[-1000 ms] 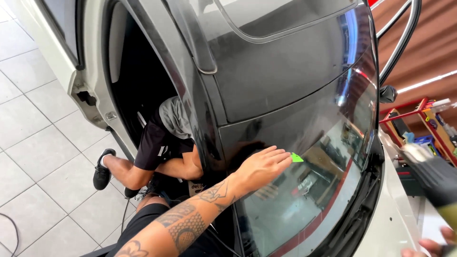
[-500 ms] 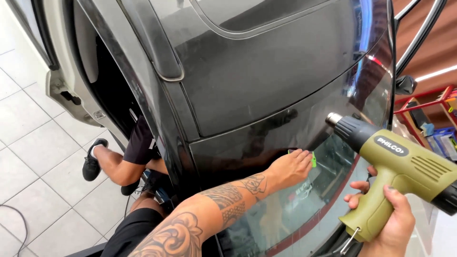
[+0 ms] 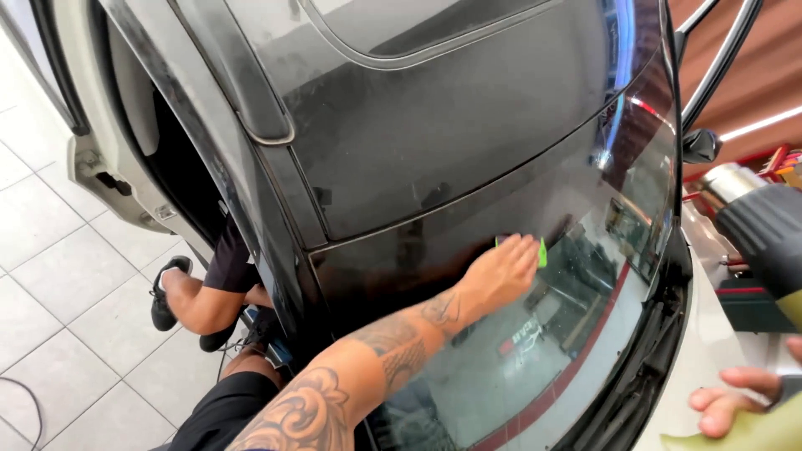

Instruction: The person sprays liquid onto the car's windshield, then uses a green squeegee to smooth and position a tint film. A heat gun is used to warm the film while the person continues to squeegee and adjust the edges. The process is repeated across the windshield area.

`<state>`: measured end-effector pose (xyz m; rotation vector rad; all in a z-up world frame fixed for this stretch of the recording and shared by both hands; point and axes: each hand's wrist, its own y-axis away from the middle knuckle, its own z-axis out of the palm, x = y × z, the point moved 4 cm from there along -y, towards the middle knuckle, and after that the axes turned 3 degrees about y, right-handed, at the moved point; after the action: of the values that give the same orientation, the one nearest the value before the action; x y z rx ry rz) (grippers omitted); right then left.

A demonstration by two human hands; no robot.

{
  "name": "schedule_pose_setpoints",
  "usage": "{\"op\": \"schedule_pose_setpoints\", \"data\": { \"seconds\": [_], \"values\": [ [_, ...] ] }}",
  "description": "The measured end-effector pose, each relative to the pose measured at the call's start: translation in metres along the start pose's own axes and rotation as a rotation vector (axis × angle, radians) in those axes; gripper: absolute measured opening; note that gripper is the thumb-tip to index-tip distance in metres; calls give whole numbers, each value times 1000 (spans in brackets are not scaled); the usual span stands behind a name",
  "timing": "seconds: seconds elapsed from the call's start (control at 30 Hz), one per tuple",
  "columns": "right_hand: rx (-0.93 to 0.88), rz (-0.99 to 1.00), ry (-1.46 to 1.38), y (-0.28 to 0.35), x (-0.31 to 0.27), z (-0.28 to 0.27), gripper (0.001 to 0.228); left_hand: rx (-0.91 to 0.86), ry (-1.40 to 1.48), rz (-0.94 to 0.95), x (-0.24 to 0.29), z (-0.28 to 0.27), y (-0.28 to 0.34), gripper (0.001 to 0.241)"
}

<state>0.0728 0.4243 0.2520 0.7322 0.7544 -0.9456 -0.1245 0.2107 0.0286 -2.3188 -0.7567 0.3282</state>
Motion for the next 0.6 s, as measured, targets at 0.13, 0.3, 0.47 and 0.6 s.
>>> {"op": "schedule_pose_setpoints", "data": {
  "seconds": [0.13,0.3,0.47,0.6],
  "values": [
    [-59,-245,237,-18,-23,7,58,-250,18,154,34,-27,48,58],
    [556,-172,575,-76,10,53,64,-85,93,87,31,-26,60,47],
    [820,-110,560,-113,44,99,57,-58,234,158,26,-37,77,34],
    [856,-83,535,-121,54,114,54,-60,292,142,24,-40,84,37]
  ]
}}
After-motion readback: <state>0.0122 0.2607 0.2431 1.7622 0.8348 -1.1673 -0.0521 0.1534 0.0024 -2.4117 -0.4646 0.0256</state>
